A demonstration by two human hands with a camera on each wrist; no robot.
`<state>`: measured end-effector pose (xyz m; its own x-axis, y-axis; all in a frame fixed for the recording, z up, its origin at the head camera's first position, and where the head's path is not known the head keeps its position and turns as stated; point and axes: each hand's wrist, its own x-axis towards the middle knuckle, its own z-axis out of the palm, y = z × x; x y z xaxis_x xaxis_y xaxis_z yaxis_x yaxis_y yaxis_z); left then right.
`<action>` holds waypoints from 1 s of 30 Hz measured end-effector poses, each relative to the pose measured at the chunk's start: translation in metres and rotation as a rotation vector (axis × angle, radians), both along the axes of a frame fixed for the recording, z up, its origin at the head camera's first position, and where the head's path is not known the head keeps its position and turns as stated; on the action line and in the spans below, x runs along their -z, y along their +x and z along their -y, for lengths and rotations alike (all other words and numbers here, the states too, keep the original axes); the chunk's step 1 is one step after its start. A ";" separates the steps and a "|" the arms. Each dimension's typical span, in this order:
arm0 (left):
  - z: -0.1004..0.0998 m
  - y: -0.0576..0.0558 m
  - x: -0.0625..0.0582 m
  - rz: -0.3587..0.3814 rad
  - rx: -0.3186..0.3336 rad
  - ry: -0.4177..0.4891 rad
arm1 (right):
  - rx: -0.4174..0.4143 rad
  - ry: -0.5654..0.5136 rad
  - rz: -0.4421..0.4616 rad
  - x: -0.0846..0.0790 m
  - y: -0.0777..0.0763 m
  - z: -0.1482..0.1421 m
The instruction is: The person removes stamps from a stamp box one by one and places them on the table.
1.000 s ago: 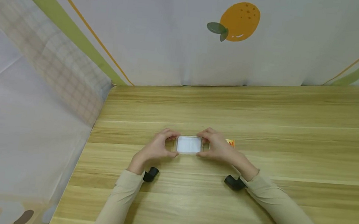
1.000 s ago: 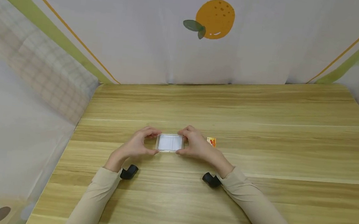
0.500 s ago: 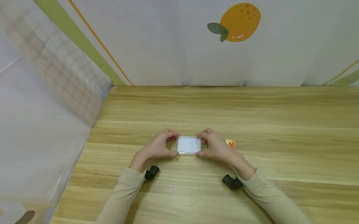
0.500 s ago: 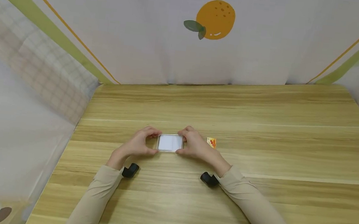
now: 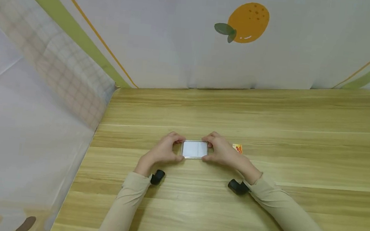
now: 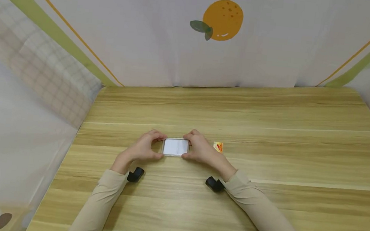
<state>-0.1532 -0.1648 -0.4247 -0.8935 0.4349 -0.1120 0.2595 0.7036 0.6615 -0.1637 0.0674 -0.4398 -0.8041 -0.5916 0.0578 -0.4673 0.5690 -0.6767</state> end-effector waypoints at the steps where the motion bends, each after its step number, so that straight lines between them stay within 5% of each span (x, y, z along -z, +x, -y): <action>1: 0.000 0.000 -0.001 -0.002 0.001 -0.005 | -0.001 0.000 0.001 -0.001 0.000 0.000; 30: -0.004 -0.004 -0.001 -0.001 0.042 -0.050 | 0.031 0.045 0.035 -0.006 0.002 0.005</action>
<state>-0.1572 -0.1606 -0.4234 -0.8748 0.4658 -0.1335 0.2902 0.7243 0.6254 -0.1621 0.0623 -0.4337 -0.8232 -0.5677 0.0033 -0.4255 0.6131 -0.6657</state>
